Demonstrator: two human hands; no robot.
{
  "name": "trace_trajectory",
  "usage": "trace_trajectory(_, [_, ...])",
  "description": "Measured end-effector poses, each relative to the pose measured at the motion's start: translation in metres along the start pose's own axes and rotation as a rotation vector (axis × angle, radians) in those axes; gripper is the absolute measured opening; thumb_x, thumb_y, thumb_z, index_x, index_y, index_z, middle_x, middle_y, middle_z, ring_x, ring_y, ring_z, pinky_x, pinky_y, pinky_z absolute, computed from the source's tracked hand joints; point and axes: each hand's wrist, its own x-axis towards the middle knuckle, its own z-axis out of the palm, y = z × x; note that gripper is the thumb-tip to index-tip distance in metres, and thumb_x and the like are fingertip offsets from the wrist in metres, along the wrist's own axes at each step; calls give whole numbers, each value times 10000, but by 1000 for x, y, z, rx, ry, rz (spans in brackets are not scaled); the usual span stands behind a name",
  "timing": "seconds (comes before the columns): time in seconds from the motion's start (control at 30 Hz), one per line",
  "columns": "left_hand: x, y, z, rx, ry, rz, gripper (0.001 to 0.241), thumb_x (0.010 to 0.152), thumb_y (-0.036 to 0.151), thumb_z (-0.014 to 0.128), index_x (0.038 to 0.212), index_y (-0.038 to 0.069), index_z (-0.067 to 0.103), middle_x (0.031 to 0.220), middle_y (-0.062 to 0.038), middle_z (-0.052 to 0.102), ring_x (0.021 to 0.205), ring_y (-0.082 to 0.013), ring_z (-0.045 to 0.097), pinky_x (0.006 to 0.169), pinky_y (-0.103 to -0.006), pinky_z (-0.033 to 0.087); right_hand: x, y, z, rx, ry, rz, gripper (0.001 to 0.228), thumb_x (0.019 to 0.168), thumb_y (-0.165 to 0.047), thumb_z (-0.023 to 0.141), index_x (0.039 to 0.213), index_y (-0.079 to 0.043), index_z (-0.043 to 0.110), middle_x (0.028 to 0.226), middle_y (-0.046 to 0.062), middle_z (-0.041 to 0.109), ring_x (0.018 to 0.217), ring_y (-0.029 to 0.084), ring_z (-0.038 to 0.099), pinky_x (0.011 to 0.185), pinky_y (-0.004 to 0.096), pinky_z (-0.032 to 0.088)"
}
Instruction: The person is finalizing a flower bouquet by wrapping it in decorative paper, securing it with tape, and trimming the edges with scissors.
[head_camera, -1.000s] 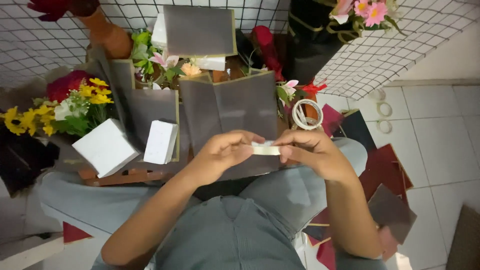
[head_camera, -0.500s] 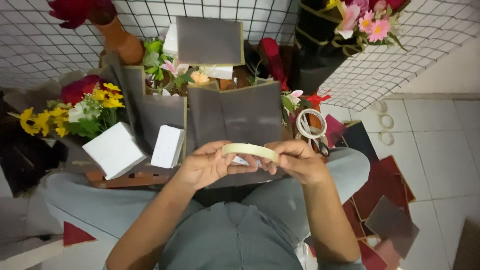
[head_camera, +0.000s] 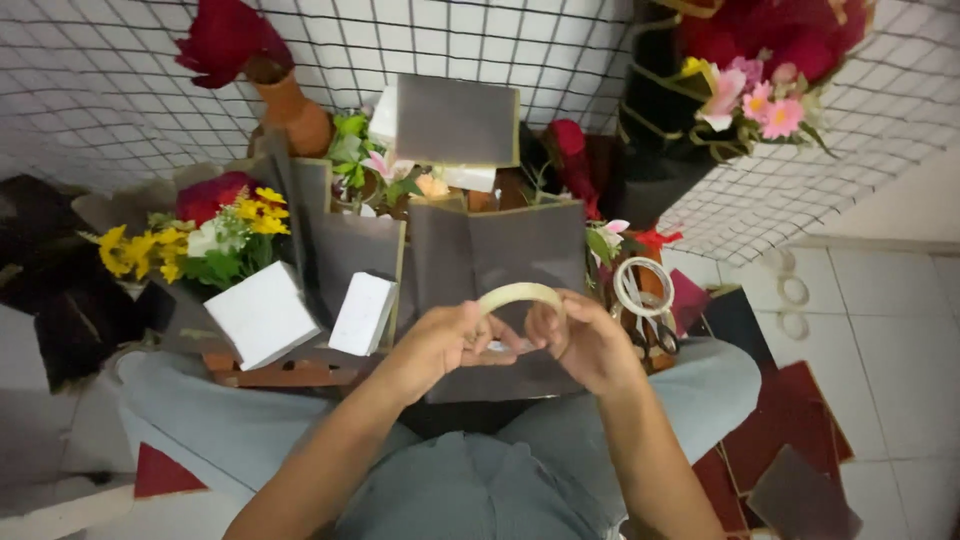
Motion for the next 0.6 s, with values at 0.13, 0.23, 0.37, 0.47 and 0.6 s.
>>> trace_trajectory(0.13, [-2, 18, 18, 46, 107, -79, 487, 1039, 422, 520, 784, 7, 516, 1083, -306, 648, 1095, -471, 693, 1025, -619, 508, 4, 8, -4, 91, 38, 54, 242, 991, -295, 488, 858, -95, 517, 736, -8, 399, 735, 188, 513, 746, 339, 433])
trace_trajectory(0.23, [-4, 24, 20, -27, 117, -112, 424, 1041, 365, 533, 919, -39, 574, 1140, -305, 651, 1150, -471, 668, 1034, -636, 492, 5, 8, 2, 230, 108, 79, 186, 978, -280, 467, 917, -107, 498, 740, -29, 310, 707, 153, 415, 727, 312, 395])
trace_trajectory(0.37, [-5, 24, 17, -151, 137, -93, 330, 1053, 254, 496, 1096, -69, 546, 1161, -314, 646, 1165, -470, 658, 1030, -604, 516, 9, 8, 4, 337, 159, 104, 195, 964, -243, 469, 1087, -110, 543, 764, -56, 330, 709, 120, 397, 747, 348, 433])
trace_trajectory(0.47, [-3, 15, 11, -192, 203, -64, 332, 1066, 256, 455, 1161, -54, 528, 1150, -306, 661, 1149, -465, 668, 1013, -615, 534, 11, 5, 23, 273, 170, 46, 330, 981, -198, 452, 1274, -68, 529, 830, -60, 384, 788, 113, 446, 773, 363, 473])
trace_trajectory(0.6, [-3, 4, 5, -266, 299, -28, 365, 1065, 290, 439, 1218, -33, 513, 1090, -254, 705, 1078, -431, 710, 967, -580, 577, 11, 5, 50, 63, 214, -54, 567, 971, -160, 503, 1479, 71, 404, 929, -4, 479, 907, 146, 522, 772, 327, 503])
